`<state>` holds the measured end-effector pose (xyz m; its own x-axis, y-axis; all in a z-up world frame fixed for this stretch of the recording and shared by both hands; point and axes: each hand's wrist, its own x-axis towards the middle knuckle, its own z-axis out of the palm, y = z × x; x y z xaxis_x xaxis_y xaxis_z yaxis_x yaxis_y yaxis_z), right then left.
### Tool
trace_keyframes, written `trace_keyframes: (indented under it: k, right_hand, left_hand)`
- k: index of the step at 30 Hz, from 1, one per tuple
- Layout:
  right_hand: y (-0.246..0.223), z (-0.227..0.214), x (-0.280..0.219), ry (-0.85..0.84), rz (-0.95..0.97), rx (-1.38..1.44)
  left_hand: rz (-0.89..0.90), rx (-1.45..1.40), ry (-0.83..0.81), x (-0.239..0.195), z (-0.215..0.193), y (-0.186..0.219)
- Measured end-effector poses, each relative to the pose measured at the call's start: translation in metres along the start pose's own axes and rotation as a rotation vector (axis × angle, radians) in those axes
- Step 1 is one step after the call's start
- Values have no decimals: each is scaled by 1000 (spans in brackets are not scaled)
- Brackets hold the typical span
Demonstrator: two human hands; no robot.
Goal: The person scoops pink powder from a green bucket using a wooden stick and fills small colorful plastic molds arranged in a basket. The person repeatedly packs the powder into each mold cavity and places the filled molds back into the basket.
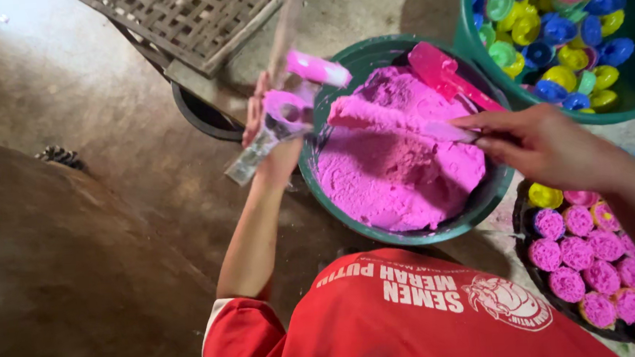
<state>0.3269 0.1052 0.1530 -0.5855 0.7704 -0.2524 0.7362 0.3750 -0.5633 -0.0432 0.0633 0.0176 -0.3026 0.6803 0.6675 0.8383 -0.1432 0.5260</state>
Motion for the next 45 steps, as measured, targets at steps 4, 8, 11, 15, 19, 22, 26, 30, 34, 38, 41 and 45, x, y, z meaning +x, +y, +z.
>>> trace_keyframes:
  k: [4, 8, 11, 15, 19, 22, 26, 30, 34, 38, 41, 45]
  right_hand:
    - [4, -23, 1, 62, -141, 127]
    - [2, -37, 12, 103, -417, -147]
    - [-27, -51, 13, 24, -35, -746]
    - [-83, -50, 18, 121, -139, -865]
    - [-98, -43, 0, 182, -187, -873]
    - [-77, -41, -13, 120, -44, -844]
    - [-73, -51, -16, 75, -55, -771]
    - [-103, -52, -2, -80, -9, -867]
    - [-118, 4, 19, -30, -328, -1087]
    - [-96, 32, 3, 207, -682, -1034]
    - [-80, 1, -27, 83, -339, -982]
    - [-87, -32, -43, -93, -79, -1039]
  left_hand:
    - [170, 24, -153, 4, 7, 32]
    - [227, -58, -353, 9, -3, 48]
    - [52, 30, -500, 17, -5, 54]
    - [320, 31, -219, 4, 14, 64]
    - [301, 68, -309, 3, 15, 58]
    - [265, -76, -340, 4, -3, 51]
    - [162, -43, -476, 11, -22, 66]
    - [-46, -107, -558, 5, -19, 80]
    - [255, -107, -486, -14, 5, 67]
    - [77, -215, -645, -21, 13, 43]
    - [131, 4, -517, -20, -6, 31]
    - [142, 0, -489, -1, -23, 45]
